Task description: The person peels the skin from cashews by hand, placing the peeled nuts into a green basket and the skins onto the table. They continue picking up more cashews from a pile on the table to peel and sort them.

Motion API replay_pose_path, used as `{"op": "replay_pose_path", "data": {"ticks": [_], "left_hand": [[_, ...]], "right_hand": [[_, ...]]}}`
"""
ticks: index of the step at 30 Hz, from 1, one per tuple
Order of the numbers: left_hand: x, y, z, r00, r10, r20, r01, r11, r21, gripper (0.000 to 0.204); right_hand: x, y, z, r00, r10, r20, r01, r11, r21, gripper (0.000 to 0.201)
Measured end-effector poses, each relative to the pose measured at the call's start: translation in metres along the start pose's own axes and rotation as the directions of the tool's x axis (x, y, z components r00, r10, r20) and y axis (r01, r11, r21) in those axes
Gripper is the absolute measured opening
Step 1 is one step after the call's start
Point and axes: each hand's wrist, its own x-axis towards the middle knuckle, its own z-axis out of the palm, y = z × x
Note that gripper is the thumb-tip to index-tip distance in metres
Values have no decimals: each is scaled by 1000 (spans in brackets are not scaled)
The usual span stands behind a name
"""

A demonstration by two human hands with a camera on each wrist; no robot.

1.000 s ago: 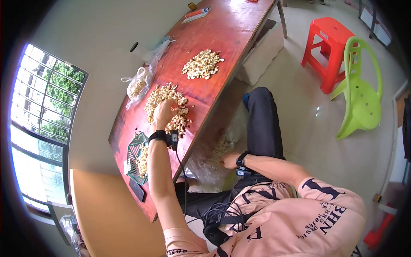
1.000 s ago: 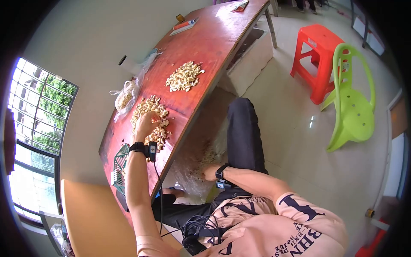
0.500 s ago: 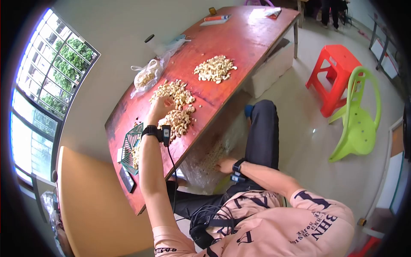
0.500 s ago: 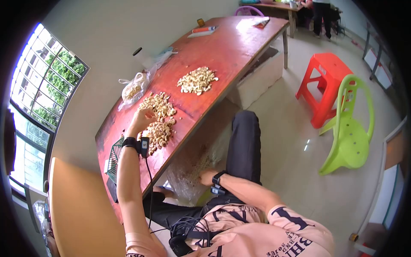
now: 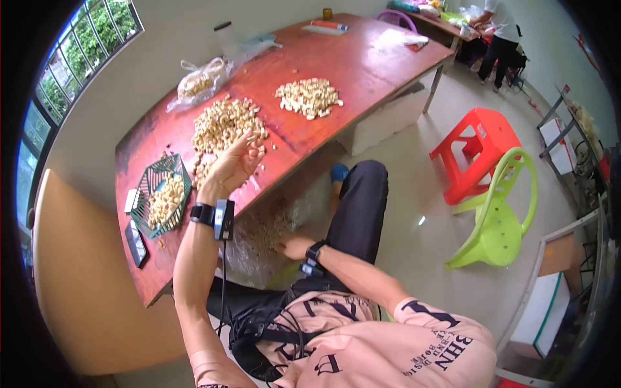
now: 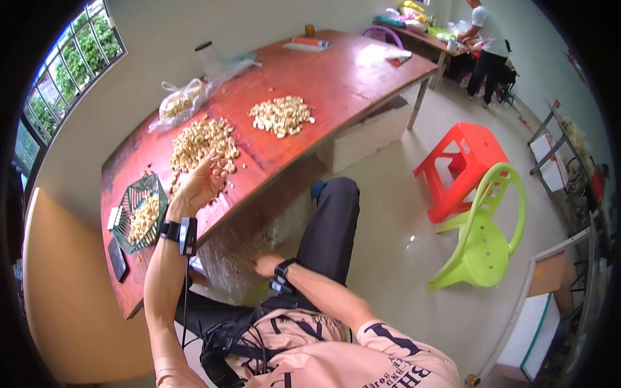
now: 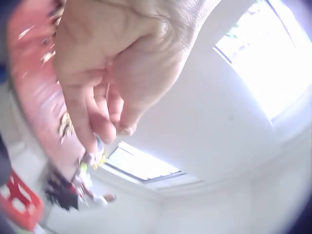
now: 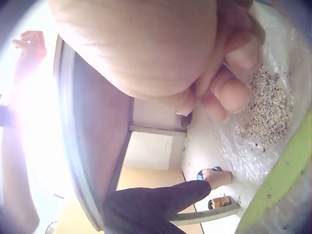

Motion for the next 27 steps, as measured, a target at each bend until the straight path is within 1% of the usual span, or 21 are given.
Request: {"op": "replay_pose_path", "data": {"ticks": [2,4,5,6,7,8,9,11,12,15,17,18,19,20,24,25,26,27], "left_hand": [[-23,-35,18,999,-47,18,48,997,-60,22],[-54,-59,45,981,-194,29,196,976,-97,22],[-65,-70,54,965,-254,70,261,956,-134,24],[-75,-81,59,958,-270,96,277,958,-78,26],[-87,-88,63,946,-298,125,305,951,-47,26],[-97,-92,69,935,-319,156,325,946,-11,27],[-107,-93,75,924,-349,158,351,936,14,27],[-124,-94,84,907,-399,131,399,916,27,28],[-129,-95,84,901,-414,126,413,910,38,28],[-141,-97,87,898,-429,98,427,903,37,26],[-143,-101,87,900,-423,103,422,906,30,26],[-141,-103,85,899,-428,89,430,903,5,26],[-140,-107,82,899,-431,75,434,900,-26,27],[-138,-111,79,900,-432,63,435,898,-66,28],[-137,-130,67,881,-461,106,473,866,-163,29],[-139,-132,63,875,-471,112,483,866,-132,29],[-144,-134,60,884,-452,120,463,883,-83,30],[-147,-136,54,882,-450,142,463,883,-82,32]], "right_hand": [[-2,-1,-7,999,-32,-3,32,999,-12,42],[-2,-1,-9,991,47,-129,-40,998,58,38],[2,1,-13,990,72,-119,-61,994,91,38],[5,4,-14,989,96,-112,-82,989,122,38],[2,7,-12,975,33,-219,21,970,244,38],[1,9,-14,976,58,-209,10,950,311,40],[-5,6,-23,980,110,-164,-33,911,410,43],[-16,0,-36,981,173,-88,-103,849,519,48],[-13,4,-33,983,170,-75,-107,846,523,48],[8,18,-10,985,145,-93,-92,899,428,48],[-27,-24,-54,981,194,-19,-187,963,192,48],[-24,-19,-45,988,133,-77,-108,955,275,45],[-21,-14,-41,994,50,-95,-18,948,318,43],[-17,-10,-35,994,54,-90,-25,955,295,42],[-9,-3,-28,991,111,-75,-97,979,178,37],[-9,-2,-28,989,126,-76,-112,980,167,35],[-9,-2,-26,987,143,-79,-128,978,167,34],[-11,-3,-25,985,151,-80,-136,977,167,33]]}}
